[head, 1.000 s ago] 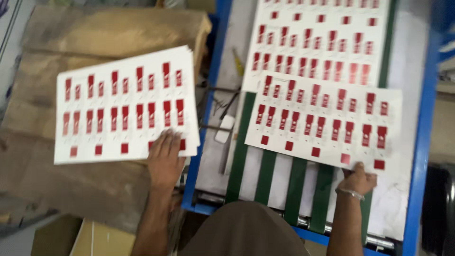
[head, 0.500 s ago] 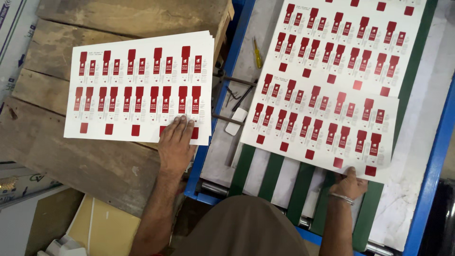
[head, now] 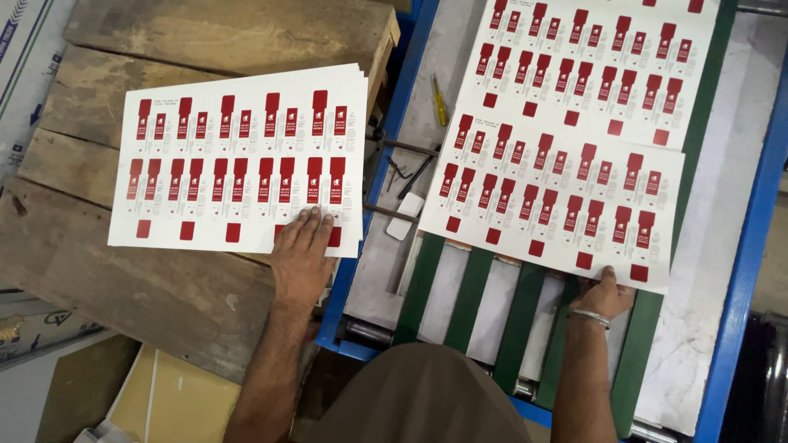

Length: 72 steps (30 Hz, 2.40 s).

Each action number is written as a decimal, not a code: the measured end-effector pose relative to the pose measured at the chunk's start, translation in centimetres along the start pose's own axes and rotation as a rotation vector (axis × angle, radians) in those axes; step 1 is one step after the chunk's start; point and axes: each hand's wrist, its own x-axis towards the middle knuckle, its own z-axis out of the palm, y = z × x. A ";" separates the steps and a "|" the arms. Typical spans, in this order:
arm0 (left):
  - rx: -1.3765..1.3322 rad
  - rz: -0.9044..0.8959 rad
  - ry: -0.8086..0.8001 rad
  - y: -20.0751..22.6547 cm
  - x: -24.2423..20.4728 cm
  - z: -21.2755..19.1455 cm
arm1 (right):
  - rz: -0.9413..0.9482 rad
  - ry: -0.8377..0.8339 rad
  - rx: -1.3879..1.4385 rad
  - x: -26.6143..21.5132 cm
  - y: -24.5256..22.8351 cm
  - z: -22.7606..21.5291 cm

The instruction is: The person repeatedly picks up sheets of red and white stickers from a wooden pallet and places them onto a conveyor belt. The person handles the sheets one by one, moving them from a stack on the left to a growing pile on the right.

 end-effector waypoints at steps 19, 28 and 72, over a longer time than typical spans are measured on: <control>-0.333 -0.199 0.157 -3.4 0.3 -2.2 | 0.498 -0.303 -0.125 -5.5 -0.1 3.9; -0.291 0.316 -0.148 13.0 3.1 2.2 | 0.681 -0.931 -0.097 -17.8 -2.1 14.1; -0.106 0.070 -0.007 -0.5 0.5 -1.6 | 0.369 -0.073 -0.060 -0.4 1.1 -6.8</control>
